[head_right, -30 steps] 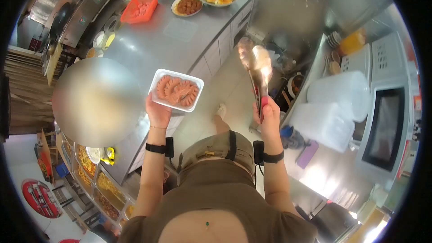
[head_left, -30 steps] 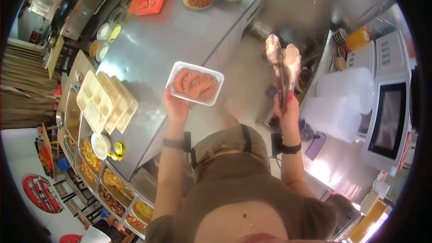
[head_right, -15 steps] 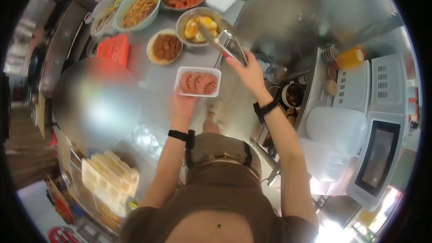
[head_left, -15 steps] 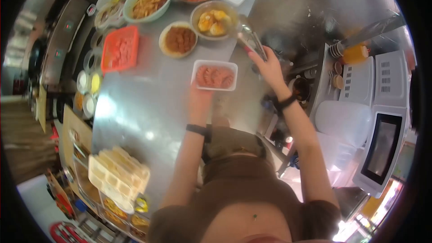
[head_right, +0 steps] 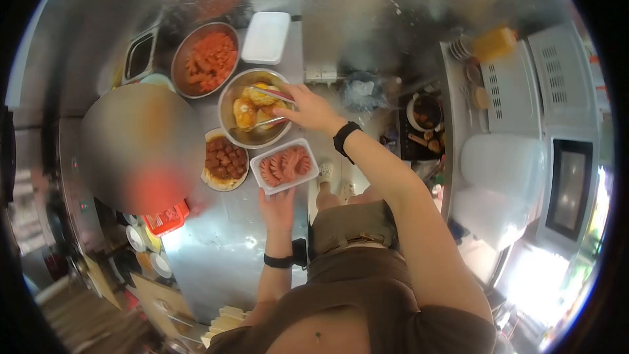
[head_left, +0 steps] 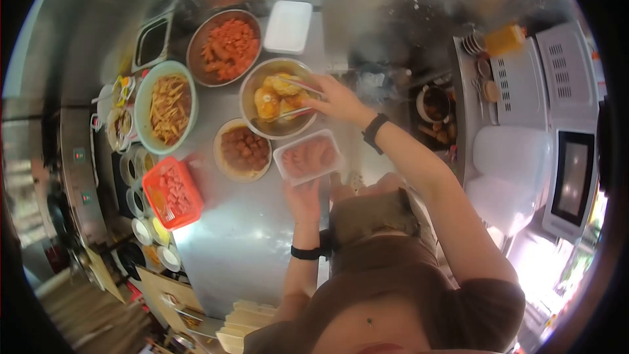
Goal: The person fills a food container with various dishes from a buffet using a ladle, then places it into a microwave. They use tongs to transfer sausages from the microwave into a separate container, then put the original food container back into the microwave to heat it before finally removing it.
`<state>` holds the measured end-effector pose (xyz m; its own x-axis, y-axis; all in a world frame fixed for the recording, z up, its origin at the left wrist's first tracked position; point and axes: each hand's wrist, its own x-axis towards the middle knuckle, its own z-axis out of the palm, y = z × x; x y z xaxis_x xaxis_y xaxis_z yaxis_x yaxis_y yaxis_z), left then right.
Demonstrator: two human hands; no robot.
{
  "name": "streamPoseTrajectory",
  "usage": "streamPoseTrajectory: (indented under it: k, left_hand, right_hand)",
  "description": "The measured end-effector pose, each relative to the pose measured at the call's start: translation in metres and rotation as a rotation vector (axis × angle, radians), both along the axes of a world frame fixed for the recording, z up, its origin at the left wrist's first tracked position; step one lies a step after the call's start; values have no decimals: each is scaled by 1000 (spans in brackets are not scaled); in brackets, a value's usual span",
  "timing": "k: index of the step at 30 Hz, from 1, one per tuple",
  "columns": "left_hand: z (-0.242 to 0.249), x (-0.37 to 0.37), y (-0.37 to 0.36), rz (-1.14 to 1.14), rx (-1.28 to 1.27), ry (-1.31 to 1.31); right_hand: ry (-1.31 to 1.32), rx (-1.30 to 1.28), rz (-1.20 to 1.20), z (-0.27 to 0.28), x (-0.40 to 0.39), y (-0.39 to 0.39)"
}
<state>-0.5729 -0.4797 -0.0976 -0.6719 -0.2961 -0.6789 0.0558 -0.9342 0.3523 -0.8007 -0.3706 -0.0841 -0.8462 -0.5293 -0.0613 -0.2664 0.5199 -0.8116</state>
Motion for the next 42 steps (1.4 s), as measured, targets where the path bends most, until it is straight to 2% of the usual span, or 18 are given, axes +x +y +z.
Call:
streamPoseTrajectory:
  k: [3, 6, 10, 12, 13, 15, 18, 21, 23, 26, 27, 28, 29, 30, 33, 36, 39, 42]
  left_hand:
    - [3, -2, 4, 30, -30, -62]
    - [-20, 13, 4, 23, 20, -120]
    - [14, 11, 24, -29, -174, -408]
    - [25, 21, 33, -360, -617, -243]
    - [42, 15, 51, -416, -625, -202]
    - [82, 9, 93, -397, -848, 1]
    - [59, 18, 138, -477, -1019, 157]
    - [111, 74, 245, -690, -811, 302]
    - [137, 113, 311, -886, -589, 564]
    - [176, 169, 413, -1169, -310, 896]
    - [185, 181, 440, -1172, -299, 893]
    - [192, 188, 464, -1255, -290, 945]
    - [196, 195, 489, -1331, -287, 1000]
    - [201, 199, 512, -1313, -290, 999]
    - [210, 197, 565, -1230, -290, 925]
    - [202, 173, 611, -968, -581, 881]
    - [190, 146, 642, -712, -675, 809]
    - [185, 133, 678, -566, -902, 703]
  right_hand:
    - [-67, -59, -95, 2, 8, 13]
    - [-35, -88, -185, 10, 30, 41]
    - [27, -158, -304, 20, 93, 89]
    - [51, -104, -218, 41, 142, 127]
    - [52, -83, -213, 52, 166, 145]
    - [73, -51, -267, 66, 218, 180]
    - [8, -29, -431, 68, 299, 237]
    - [-66, -52, -662, 72, 392, 310]
    - [156, 50, -776, 76, 460, 355]
    - [-58, -66, -1193, 76, 565, 417]
    - [-93, -82, -1370, 85, 595, 433]
    - [-100, -67, -1366, 88, 621, 447]
    - [-123, -63, -1496, 88, 644, 460]
    - [-139, -63, -1624, 88, 663, 472]
    - [-242, -127, -1715, 72, 703, 504]
    - [-249, -196, -1688, 60, 719, 534]
    - [-321, -302, -1595, 60, 721, 584]
    - [-336, -187, -1535, 46, 719, 656]
